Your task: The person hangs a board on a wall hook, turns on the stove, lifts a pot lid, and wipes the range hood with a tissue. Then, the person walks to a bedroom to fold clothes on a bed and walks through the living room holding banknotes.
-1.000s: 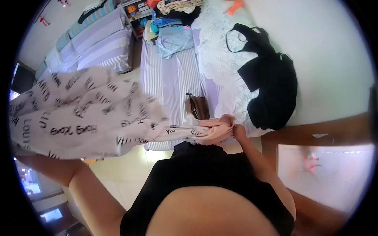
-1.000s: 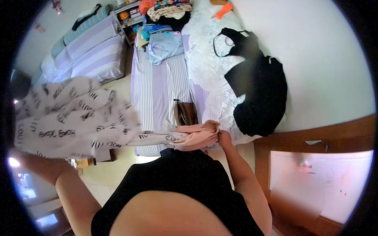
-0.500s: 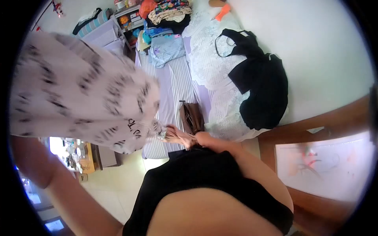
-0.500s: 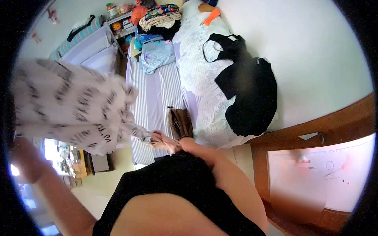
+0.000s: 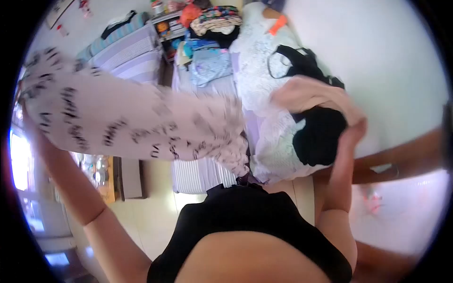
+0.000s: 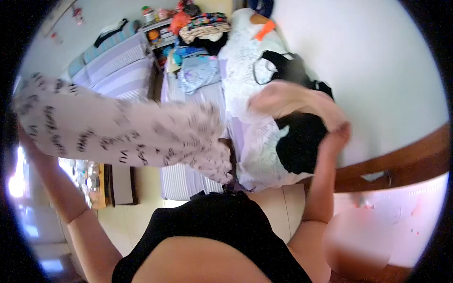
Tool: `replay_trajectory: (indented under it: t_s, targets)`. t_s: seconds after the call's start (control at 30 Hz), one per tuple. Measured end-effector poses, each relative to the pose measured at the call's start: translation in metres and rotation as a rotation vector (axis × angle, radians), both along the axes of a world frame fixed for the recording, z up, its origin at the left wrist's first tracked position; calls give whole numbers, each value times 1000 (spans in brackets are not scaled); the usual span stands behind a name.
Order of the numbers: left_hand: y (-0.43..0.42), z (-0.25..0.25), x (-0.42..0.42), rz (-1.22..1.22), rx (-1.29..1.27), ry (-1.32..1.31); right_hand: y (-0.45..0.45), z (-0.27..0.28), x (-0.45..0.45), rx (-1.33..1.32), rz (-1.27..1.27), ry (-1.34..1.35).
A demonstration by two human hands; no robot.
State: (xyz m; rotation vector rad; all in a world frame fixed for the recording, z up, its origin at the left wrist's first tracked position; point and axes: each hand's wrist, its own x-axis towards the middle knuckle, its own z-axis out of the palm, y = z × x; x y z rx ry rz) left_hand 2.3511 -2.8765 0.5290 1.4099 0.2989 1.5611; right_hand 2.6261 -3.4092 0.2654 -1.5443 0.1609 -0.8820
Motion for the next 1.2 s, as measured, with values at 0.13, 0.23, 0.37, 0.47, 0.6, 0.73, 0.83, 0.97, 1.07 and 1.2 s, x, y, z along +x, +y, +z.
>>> replay_trajectory:
  t_s: [0.13, 0.23, 0.37, 0.47, 0.6, 0.73, 0.83, 0.97, 1.07, 1.2]
  targets:
    - [-52, -38, 1, -470, -38, 150, -18, 8, 2, 287, 158, -11]
    - [-68, -46, 13, -872, 94, 220, -11, -14, 1, -71, -202, 314]
    - [-73, -53, 15, -856, 6, 314, 109, -8, -59, -463, 230, 53]
    - [-78, -57, 8, -1013, 30, 323, 209, -19, -108, -238, 1191, 216]
    - [-66, -57, -1, -1113, 358, 414, 291, 34, -151, -335, 1737, 173]
    - [-35, -69, -30, -784, 242, 548, 315, 32, -137, -317, 1780, 384]
    - [16, -95, -48, -601, 212, 739, 312, 54, -119, 229, 1680, 522]
    - [20, -156, -44, -131, 460, 1019, 311, 93, -129, 451, 1718, 525]
    - [-56, -189, -22, -514, 558, 791, 330, 87, -160, 134, 1932, 366]
    - [-108, -292, 4, -700, 479, 983, 308, 125, -173, -189, 1958, -137]
